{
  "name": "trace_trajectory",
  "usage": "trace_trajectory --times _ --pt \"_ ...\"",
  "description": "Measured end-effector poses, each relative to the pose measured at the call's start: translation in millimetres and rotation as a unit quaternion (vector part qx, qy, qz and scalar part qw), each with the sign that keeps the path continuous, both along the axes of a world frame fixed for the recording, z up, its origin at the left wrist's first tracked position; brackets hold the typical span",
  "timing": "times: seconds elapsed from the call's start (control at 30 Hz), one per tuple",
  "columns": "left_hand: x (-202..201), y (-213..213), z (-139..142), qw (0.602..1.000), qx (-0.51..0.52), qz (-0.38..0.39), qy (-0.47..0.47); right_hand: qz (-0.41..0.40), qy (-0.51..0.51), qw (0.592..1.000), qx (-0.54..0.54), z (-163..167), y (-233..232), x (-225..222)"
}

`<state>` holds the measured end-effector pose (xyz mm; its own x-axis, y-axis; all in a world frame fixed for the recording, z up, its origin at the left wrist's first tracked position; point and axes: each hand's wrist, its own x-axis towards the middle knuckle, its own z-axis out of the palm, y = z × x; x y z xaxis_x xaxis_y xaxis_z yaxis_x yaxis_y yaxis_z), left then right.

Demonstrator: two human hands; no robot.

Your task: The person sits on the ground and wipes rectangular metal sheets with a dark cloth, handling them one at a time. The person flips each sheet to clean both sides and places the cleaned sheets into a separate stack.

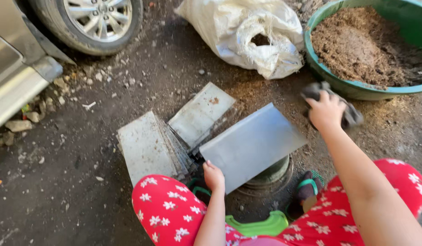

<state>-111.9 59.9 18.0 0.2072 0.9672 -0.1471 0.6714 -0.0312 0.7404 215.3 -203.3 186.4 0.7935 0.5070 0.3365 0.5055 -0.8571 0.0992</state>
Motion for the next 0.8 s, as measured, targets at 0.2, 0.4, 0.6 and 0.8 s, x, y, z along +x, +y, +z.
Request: trace_trajectory --times 0.2,0.4,0.6,0.8 --pt "9.4 -5.8 -15.0 1.000 -0.008 -0.023 0.014 0.141 0.151 0.973 -0.107 38.4 137.8 -147.2" --pt "4.2 -3.3 -20.7 0.993 -0.041 0.008 -0.111 0.318 0.152 0.935 0.031 -6.0 201.6 -249.8" --pt "6.1 -8.4 -20.5 0.998 -0.049 0.030 -0.024 0.022 0.207 0.977 -0.040 -21.0 153.4 -74.3" --pt "24.8 44.5 -13.1 0.978 -0.090 0.021 -0.188 -0.103 0.183 0.975 -0.072 1.3 78.9 60.7"
